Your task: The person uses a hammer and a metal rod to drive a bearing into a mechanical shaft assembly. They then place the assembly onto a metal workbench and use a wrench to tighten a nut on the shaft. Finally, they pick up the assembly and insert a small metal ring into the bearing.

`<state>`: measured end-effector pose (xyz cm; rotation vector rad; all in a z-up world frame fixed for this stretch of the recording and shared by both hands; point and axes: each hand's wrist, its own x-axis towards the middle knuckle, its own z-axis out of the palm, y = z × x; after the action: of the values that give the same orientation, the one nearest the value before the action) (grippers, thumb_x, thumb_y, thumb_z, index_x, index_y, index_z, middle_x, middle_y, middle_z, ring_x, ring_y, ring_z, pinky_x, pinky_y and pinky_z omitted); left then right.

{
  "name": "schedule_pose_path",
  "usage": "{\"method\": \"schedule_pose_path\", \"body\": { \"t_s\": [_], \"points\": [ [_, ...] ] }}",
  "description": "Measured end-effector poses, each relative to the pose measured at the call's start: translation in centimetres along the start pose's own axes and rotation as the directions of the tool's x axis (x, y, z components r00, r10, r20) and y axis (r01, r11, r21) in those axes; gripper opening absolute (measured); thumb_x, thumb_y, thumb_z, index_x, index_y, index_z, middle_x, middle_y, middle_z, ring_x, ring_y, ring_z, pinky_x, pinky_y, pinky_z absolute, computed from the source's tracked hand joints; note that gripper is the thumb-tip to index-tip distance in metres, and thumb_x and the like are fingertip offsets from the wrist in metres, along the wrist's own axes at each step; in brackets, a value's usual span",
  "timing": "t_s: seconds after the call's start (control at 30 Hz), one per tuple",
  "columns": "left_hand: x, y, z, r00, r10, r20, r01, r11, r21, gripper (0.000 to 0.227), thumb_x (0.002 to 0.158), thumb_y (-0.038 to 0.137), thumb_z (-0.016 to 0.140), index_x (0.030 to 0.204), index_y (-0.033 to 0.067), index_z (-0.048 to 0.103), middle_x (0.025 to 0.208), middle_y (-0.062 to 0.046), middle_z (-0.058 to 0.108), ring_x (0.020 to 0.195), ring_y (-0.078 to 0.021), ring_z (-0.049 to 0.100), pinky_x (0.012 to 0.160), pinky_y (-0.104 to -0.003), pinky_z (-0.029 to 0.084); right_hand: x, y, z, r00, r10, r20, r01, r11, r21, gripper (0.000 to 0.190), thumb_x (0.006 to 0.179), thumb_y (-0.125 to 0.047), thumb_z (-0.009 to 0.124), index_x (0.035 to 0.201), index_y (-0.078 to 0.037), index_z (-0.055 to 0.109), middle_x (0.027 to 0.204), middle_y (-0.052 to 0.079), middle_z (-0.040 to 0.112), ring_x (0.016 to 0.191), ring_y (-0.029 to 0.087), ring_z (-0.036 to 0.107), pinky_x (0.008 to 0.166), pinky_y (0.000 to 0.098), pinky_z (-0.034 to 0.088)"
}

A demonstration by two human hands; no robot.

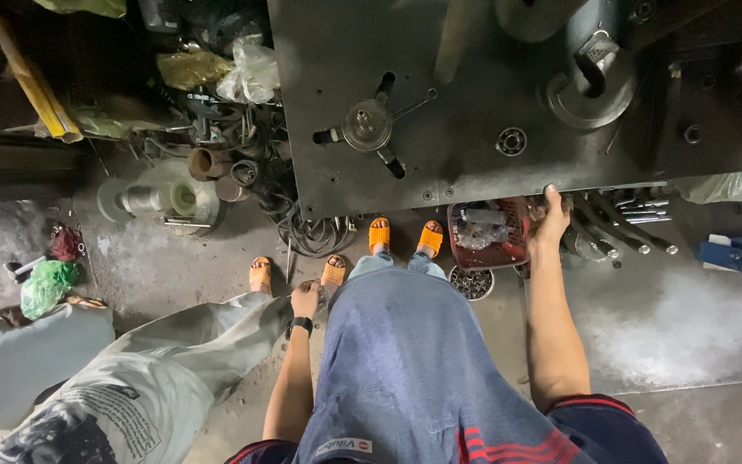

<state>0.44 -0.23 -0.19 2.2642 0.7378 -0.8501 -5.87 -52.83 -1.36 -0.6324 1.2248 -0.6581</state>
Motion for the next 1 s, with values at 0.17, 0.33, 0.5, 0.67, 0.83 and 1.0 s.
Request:
{"method": "schedule_pose_path", "body": {
  "t_s": [0.17,0.33,0.5,0.67,0.83,1.0],
  "points": [
    [0.2,0.1,-0.3,1.000,-0.003,-0.014,0.004,0.999,0.037,0.047,0.078,0.043,0.060,0.105,0.0052,0.066,0.104,-0.020,0.064,0.108,-0.0384,0.055,0.091,-0.048,0.042,-3.3,-2.1,2.4,1.000,0.013,-0.002,-0.013,1.000,-0.007,0.111,0.068,-0.028,0.092,0.141,-0.004,0.011,0.109,0.018,0.054,0.081,0.028,0.070,0.079,0.0439,0.054],
    [0.2,0.2,-0.3,1.000,-0.010,-0.015,0.011,0.999,0.049,0.046,0.077,0.044,0.060,0.104,0.0067,0.066,0.103,-0.018,0.065,0.107,-0.0376,0.055,0.091,-0.047,0.042,-0.6,-0.3,0.4,1.000,0.018,-0.012,-0.018,1.000,-0.012,0.098,0.069,-0.027,0.090,0.136,-0.005,0.022,0.105,0.015,0.056,0.080,0.027,0.070,0.075,0.0429,0.056],
    [-0.3,0.6,-0.3,1.000,-0.012,-0.016,0.013,0.998,0.060,0.047,0.076,0.046,0.061,0.104,0.0082,0.066,0.104,-0.018,0.065,0.108,-0.0369,0.055,0.092,-0.047,0.042,0.6,0.7,-0.1,1.000,0.019,-0.010,-0.019,1.000,0.015,0.101,0.069,-0.025,0.091,0.138,-0.005,0.019,0.109,0.017,0.053,0.077,0.028,0.070,0.073,0.0438,0.056],
    [0.1,-0.2,0.1,1.000,0.001,-0.016,0.000,1.000,0.028,0.044,0.078,0.044,0.061,0.103,0.0093,0.067,0.102,-0.017,0.065,0.107,-0.0364,0.056,0.091,-0.046,0.042,1.7,1.5,-1.0,1.000,0.019,-0.020,-0.019,1.000,0.021,0.101,0.069,-0.026,0.091,0.138,-0.005,0.020,0.111,0.018,0.052,0.076,0.028,0.070,0.074,0.0444,0.057],
    [-0.1,-0.1,0.1,1.000,-0.004,-0.028,0.005,0.999,0.045,0.044,0.078,0.043,0.060,0.102,0.0074,0.067,0.102,-0.018,0.066,0.106,-0.0368,0.056,0.091,-0.046,0.043,-0.5,-0.1,0.6,1.000,0.017,-0.019,-0.017,1.000,0.018,0.090,0.069,-0.024,0.088,0.133,-0.006,0.028,0.092,0.010,0.053,0.066,0.024,0.069,0.070,0.0401,0.059],
    [-0.8,0.1,0.3,1.000,-0.016,-0.014,0.017,0.999,0.045,0.046,0.077,0.045,0.060,0.103,0.0072,0.066,0.101,-0.019,0.066,0.105,-0.0376,0.057,0.091,-0.047,0.043,-0.1,0.1,0.4,0.999,0.017,-0.027,-0.017,1.000,0.002,0.088,0.068,-0.025,0.088,0.132,-0.006,0.031,0.094,0.011,0.053,0.067,0.025,0.069,0.070,0.0413,0.058]
  ]
}}
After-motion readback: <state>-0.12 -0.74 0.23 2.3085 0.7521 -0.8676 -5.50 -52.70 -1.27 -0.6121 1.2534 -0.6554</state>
